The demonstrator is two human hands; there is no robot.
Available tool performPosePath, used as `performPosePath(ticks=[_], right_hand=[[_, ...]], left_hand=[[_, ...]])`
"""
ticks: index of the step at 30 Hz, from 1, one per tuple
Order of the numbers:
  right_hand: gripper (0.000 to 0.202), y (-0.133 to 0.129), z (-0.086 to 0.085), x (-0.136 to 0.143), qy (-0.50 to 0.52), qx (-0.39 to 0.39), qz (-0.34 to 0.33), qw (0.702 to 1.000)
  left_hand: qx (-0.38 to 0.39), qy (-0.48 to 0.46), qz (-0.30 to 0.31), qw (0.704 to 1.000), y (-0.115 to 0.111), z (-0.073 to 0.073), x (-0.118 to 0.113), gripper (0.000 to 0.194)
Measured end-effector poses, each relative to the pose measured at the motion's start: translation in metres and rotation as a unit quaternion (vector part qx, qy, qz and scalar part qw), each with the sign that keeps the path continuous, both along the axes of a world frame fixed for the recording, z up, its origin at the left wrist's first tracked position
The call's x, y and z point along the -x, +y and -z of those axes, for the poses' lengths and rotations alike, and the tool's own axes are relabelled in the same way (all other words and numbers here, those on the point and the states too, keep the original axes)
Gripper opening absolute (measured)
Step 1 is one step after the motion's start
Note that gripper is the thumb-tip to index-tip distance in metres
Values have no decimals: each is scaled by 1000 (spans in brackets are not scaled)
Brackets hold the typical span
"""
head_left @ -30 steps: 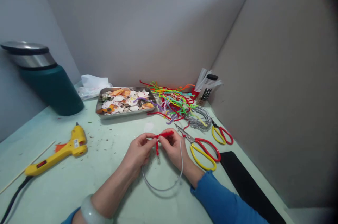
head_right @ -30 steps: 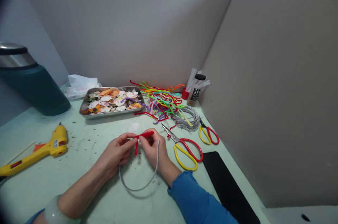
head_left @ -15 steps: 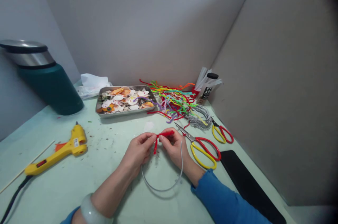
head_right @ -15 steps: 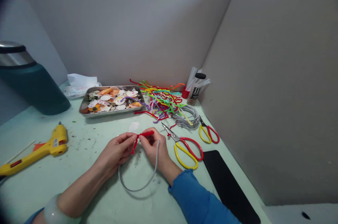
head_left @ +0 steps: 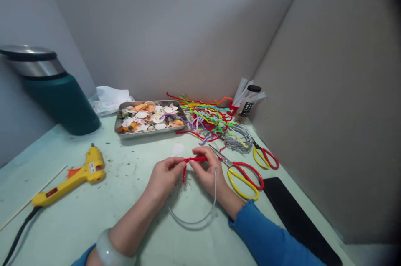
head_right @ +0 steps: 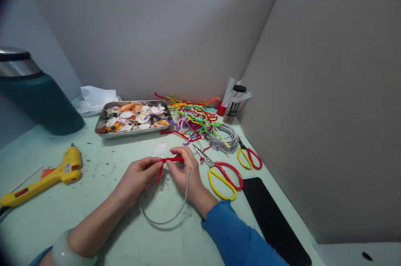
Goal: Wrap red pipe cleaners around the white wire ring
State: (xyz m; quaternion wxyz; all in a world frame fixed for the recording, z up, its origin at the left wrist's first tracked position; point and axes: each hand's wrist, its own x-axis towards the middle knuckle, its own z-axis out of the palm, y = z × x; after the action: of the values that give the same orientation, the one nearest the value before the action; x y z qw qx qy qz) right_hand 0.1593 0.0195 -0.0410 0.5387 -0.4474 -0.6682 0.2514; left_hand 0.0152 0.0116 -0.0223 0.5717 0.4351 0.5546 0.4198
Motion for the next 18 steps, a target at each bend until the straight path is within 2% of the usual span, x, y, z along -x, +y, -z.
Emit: performPosePath(ticks=[3, 7, 12, 18], right_hand=[[12, 0, -5, -4, -102, -63, 13, 993], [18, 3, -9, -12, -147, -79, 27, 986], [26, 12, -9, -25, -130, -8, -68, 989], [21, 21, -10, -40, -131, 79, -132, 979]], left_hand=[[-12, 15, -2, 1000, 1, 4, 1, 30], [4, 19, 4, 1000, 1, -1, 1, 28], [26, 23, 1, 999, 3, -5, 3, 28], [-24, 93, -8, 995, 9, 7, 13, 32]])
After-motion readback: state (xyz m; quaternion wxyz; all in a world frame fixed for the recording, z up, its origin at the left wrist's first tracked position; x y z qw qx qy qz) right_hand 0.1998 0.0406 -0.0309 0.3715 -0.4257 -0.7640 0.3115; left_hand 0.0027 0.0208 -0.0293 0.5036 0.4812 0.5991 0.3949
